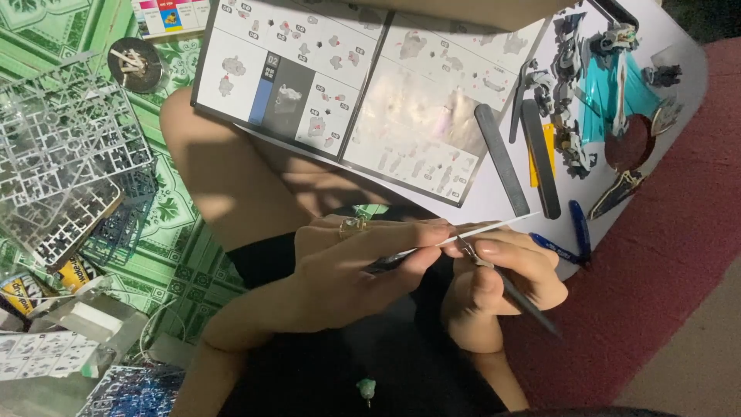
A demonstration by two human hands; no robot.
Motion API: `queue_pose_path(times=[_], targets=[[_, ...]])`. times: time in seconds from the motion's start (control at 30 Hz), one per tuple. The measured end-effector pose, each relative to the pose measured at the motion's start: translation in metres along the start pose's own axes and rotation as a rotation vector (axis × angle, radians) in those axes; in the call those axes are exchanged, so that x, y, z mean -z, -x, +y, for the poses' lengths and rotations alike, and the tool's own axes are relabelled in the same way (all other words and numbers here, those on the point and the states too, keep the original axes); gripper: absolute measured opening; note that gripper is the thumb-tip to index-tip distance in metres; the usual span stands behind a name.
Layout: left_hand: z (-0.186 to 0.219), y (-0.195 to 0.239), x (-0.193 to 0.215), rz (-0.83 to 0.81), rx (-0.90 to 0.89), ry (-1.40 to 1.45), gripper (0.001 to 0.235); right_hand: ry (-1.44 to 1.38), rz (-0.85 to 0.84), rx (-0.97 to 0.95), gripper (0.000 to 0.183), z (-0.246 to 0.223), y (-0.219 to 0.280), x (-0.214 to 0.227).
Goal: Trimming and sanding small plastic parts from a model kit using a hobby knife and sanding sticks.
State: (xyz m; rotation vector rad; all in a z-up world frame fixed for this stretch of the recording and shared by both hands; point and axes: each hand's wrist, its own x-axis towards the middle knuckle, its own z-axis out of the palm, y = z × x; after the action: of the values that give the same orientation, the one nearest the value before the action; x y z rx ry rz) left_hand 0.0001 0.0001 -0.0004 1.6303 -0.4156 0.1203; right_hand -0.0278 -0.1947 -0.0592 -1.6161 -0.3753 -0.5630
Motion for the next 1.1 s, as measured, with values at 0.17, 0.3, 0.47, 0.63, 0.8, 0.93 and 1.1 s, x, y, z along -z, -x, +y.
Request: queue_pose_path(times=[0.17,0.3,0.47,0.63,0.8,0.93,1.1], targets=[[0.0,-0.002,0.001,-0.015,-0.005,0.007,0.018,0.03,-0.058,-0.02,0.022,-0.006,-0.004,-0.001],[-0.001,0.001,-0.002,-0.002,-0.006,0.032,0.018,0.023,-0.006,-0.026,0.02,-0.003,0.0,-0.001],[0.001,0.0,0.001,-0.054,-0.007,0.015,0.019,0.12,0.058,-0.187,0.021,-0.03,-0.012,-0.023],[0.002,-0.002,0.0,-0.019,-0.03,-0.01,0.018,0.005,0.034,-0.001,0.021,-0.003,-0.001,-0.009],[0.002,-0.002,0.003,-0.067,-0.032,-0.017,0.017,0.063,0.058,-0.048,0.02,-0.005,0.001,-0.011],[0.001,-0.003,0.002,-0.057,0.004,0.015,0.015,0.014,0.09,-0.038,0.021,-0.001,0.0,-0.015],[0.001,-0.004,-0.001,-0.018,-0.026,-0.031,0.016,-0.056,0.159,0.023,0.017,0.006,0.0,-0.022]])
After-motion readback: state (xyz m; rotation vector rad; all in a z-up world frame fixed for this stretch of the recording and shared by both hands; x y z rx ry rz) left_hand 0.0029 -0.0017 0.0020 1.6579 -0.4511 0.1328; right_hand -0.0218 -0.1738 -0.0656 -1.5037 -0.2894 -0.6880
